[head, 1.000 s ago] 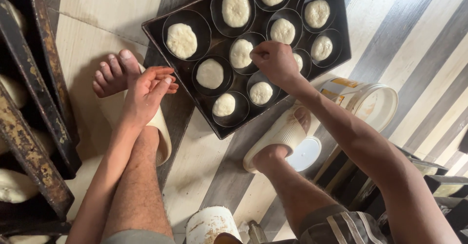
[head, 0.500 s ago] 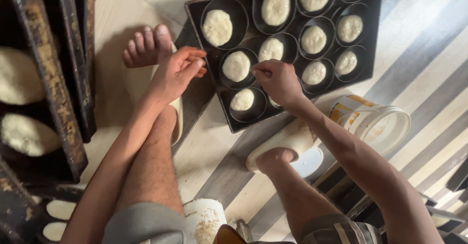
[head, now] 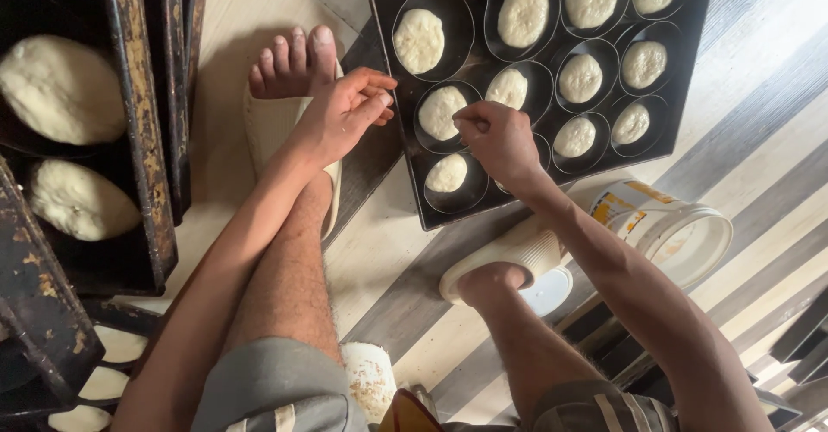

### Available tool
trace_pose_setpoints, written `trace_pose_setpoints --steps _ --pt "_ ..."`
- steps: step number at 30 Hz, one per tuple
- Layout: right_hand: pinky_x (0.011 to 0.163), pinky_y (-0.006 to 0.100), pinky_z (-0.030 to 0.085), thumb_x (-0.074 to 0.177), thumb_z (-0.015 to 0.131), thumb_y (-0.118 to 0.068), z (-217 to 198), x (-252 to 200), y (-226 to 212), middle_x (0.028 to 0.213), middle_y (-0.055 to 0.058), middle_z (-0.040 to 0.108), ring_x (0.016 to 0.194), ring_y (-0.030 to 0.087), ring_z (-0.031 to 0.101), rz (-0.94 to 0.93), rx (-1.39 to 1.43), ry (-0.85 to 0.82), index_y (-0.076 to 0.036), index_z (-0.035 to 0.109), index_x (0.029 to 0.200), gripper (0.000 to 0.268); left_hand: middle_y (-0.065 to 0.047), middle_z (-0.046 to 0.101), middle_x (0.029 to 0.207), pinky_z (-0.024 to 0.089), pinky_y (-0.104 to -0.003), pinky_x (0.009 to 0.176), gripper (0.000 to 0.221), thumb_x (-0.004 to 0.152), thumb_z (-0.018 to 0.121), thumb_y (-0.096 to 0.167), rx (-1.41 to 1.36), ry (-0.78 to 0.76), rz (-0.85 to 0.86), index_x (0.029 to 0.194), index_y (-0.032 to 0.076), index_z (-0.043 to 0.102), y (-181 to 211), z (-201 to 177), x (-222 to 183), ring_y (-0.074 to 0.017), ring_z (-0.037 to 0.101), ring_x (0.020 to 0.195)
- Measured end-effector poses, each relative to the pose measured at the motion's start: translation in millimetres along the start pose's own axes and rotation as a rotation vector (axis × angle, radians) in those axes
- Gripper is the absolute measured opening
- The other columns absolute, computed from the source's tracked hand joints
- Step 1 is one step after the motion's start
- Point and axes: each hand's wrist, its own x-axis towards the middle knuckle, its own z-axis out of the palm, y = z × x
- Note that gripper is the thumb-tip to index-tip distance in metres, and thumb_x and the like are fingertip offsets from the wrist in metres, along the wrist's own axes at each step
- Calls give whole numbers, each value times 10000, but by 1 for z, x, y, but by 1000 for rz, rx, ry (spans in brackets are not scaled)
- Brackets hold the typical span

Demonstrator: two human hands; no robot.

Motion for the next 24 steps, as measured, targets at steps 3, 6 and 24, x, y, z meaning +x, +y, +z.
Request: trace_pose_setpoints --steps 3,6,24 --pt "629 270 545 921 714 -190 -11 -9 -4 797 59 752 669 109 692 25 1 -8 -45 772 1062 211 -98 634 1097 488 -483 788 738 812 816 711 0 3 -10 1155 105 573 -1 3 -1 -304 594 984" --pt "654 259 558 937 707 -207 -42 -36 -2 858 63 758 728 103 702 88 132 -7 -39 743 1096 234 -108 632 1116 481 -498 803 745 833 810 707 -38 -58 -29 1188 95 578 -2 4 -2 -315 588 1007" --pt "805 470 560 880 767 -195 -138 -183 356 1003 264 748 913 378 718 503 -415 372 13 737 1211 392 -61 756 1056 584 -341 926 451 1037 562 425 -1119 -666 -105 1301 67 634 5 24 -4 -191 756 980"
